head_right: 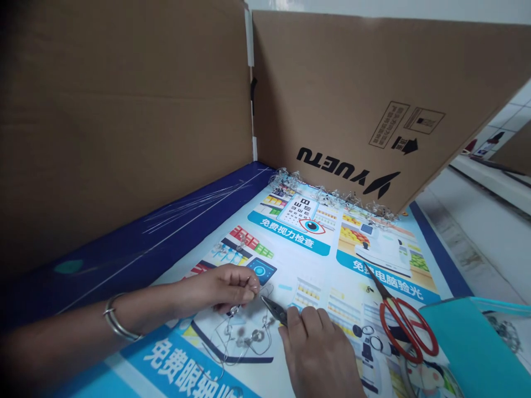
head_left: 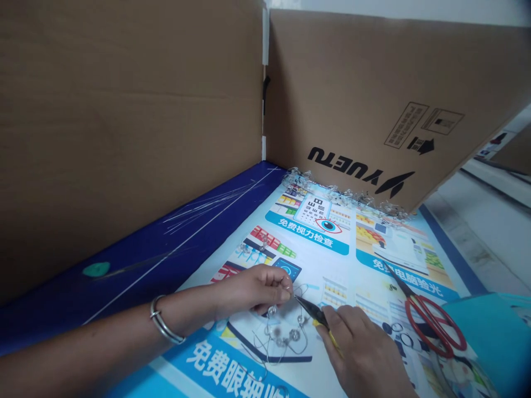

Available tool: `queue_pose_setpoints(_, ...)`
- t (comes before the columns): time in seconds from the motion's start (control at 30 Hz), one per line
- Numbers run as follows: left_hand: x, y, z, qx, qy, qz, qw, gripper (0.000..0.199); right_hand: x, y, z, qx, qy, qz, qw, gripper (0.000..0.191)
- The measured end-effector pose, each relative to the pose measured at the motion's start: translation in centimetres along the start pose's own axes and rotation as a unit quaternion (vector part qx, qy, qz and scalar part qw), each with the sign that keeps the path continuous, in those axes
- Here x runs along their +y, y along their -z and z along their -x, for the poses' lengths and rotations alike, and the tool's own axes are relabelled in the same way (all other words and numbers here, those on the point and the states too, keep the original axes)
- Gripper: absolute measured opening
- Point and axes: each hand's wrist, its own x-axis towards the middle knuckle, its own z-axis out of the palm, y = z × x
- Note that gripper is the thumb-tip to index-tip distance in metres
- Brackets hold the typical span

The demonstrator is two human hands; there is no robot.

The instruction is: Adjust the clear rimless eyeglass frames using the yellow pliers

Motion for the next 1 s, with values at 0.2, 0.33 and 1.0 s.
queue_pose_setpoints(0.2, -0.8, 0.7, -0.2, -0.024, -0.011, 0.027, 0.999, 0.021, 0.4, -0.5, 0.2, -0.014, -0.013, -0.051, 0.998, 0.022)
queue_pose_setpoints(0.33, -0.8, 0.8, -0.2, -0.025, -0.012, 0.026, 0.999, 0.024, 0.8, -0.7, 0.3, -0.035, -0.027, -0.098, 0.994, 0.023)
queue_pose_setpoints(1.0, -0.7, 0.7, -0.3, -0.027, -0.003, 0.024, 0.999, 0.024, 1.1, -0.9, 0.0, -0.037, -0.008, -0.126, 0.991, 0.026)
